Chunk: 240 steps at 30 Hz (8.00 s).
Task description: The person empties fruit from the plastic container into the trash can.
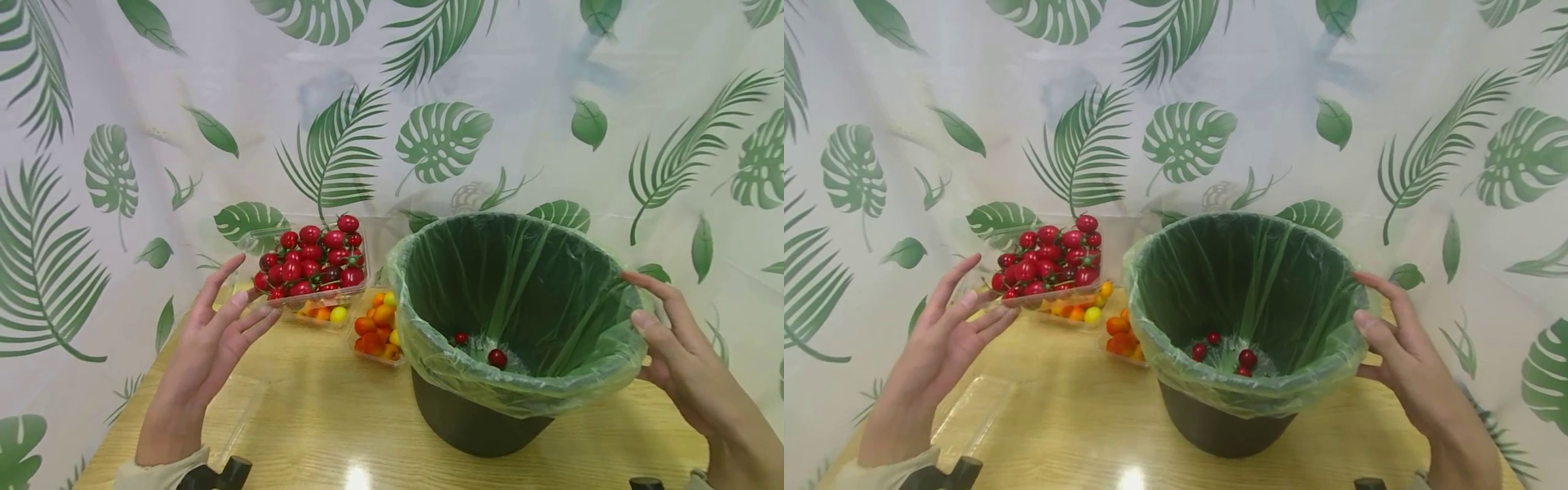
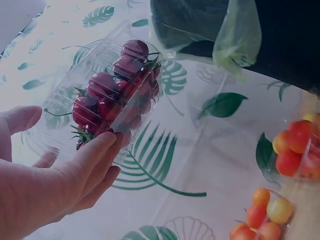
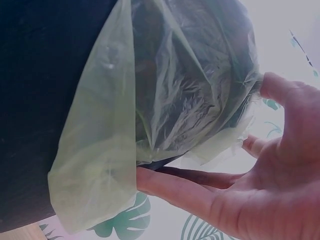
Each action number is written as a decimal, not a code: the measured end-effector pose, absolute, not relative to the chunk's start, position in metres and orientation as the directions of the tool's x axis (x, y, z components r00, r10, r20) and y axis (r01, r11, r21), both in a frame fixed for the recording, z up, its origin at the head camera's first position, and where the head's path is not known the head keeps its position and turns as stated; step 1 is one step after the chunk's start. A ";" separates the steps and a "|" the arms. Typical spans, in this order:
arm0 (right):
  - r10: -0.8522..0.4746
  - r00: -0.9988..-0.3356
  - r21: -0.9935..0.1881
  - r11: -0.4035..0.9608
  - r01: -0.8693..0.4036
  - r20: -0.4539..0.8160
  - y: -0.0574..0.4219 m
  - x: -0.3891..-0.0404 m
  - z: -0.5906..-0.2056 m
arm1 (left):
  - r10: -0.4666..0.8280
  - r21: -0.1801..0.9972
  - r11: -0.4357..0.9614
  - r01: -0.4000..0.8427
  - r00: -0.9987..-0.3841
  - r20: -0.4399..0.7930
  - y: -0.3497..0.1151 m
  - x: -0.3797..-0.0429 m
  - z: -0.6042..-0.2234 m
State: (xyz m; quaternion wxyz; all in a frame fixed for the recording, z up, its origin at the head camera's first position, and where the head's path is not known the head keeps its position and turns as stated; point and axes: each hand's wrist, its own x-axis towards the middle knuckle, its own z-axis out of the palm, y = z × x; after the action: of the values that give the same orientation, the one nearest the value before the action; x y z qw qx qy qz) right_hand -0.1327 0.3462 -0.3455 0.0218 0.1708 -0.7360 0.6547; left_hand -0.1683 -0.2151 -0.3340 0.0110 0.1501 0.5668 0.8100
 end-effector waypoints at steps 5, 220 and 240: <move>-0.224 -0.940 -0.956 0.087 -0.281 0.256 0.347 -0.134 -0.347 | 0.192 0.920 -0.363 0.147 -0.955 0.228 -0.208 -0.171 -0.324; -0.225 -0.938 -0.955 0.074 -0.286 0.264 0.340 -0.133 -0.347 | 0.414 0.913 -0.302 0.276 -0.824 0.386 -0.242 -0.147 -0.384; -0.204 -0.942 -0.950 0.107 -0.292 0.267 0.343 -0.133 -0.347 | 0.365 0.995 -0.077 0.067 -0.927 0.091 -0.236 -0.130 -0.432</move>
State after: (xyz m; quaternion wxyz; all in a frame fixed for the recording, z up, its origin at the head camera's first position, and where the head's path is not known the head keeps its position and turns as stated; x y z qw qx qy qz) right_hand -0.1326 0.3430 -0.3472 0.0341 0.1671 -0.7432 0.6470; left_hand -0.1304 -0.2358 -0.4319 0.1039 0.1610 0.6712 0.7161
